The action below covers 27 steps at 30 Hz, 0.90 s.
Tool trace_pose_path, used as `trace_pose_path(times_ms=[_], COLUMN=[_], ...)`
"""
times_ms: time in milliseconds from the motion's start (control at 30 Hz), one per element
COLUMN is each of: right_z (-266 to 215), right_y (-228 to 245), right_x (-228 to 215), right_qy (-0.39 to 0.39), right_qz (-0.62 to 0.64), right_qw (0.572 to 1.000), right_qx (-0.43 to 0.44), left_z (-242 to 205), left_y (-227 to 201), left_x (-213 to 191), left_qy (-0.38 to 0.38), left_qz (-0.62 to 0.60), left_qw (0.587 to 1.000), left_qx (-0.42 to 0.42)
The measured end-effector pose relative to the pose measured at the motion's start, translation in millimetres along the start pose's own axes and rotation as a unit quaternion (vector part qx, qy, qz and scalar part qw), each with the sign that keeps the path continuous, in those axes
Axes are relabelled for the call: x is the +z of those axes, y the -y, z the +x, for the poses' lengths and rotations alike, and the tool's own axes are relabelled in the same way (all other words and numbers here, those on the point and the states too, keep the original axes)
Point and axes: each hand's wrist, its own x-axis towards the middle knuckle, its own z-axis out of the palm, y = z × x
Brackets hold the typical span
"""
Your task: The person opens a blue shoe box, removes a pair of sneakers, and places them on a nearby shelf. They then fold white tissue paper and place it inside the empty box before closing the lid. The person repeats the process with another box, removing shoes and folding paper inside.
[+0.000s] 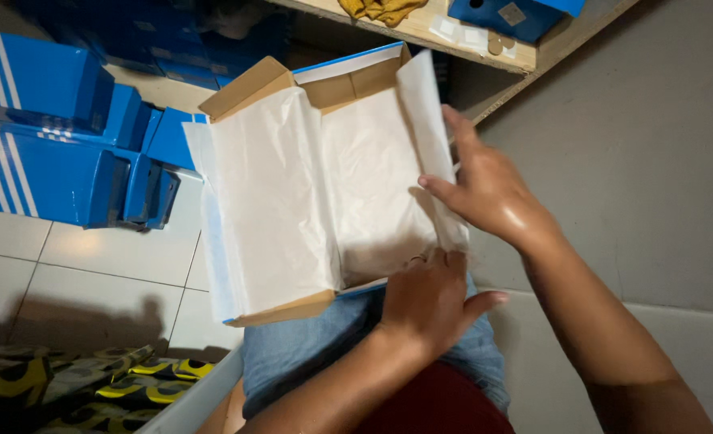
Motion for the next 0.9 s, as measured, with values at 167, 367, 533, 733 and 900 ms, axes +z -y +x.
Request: trace_pose_path(times_ms=[167,367,533,733,900], right_z=[7,22,13,4,21], right_y=[10,-10,-42,-17,-30], right_x=[8,23,50,58,63], right_qy=[0.016,-0.003,-0.021,-0.014,0.000], right_qz=[0.050,0.130,0.201,0.215,0.211], right_qw=[0.998,0.991,0.973,0.975,0.976], right_qx=[0.035,-0.031,-0.115,-0.048,-0.047], left_z=[12,-11,-25,-15,-12], left_y=[18,34,2,-10,-1], left_x=[13,3,-25,-33,-19], left_qy=[0.126,0.091,-0.041,-0.164,-0.210], left_qz=[0.021,0.077,0.282,0.262,0.216], left_qw=[0.992,0.993,0.958,0.950,0.949], left_qx=[-0.020,-0.027,0.018,0.047,0.098])
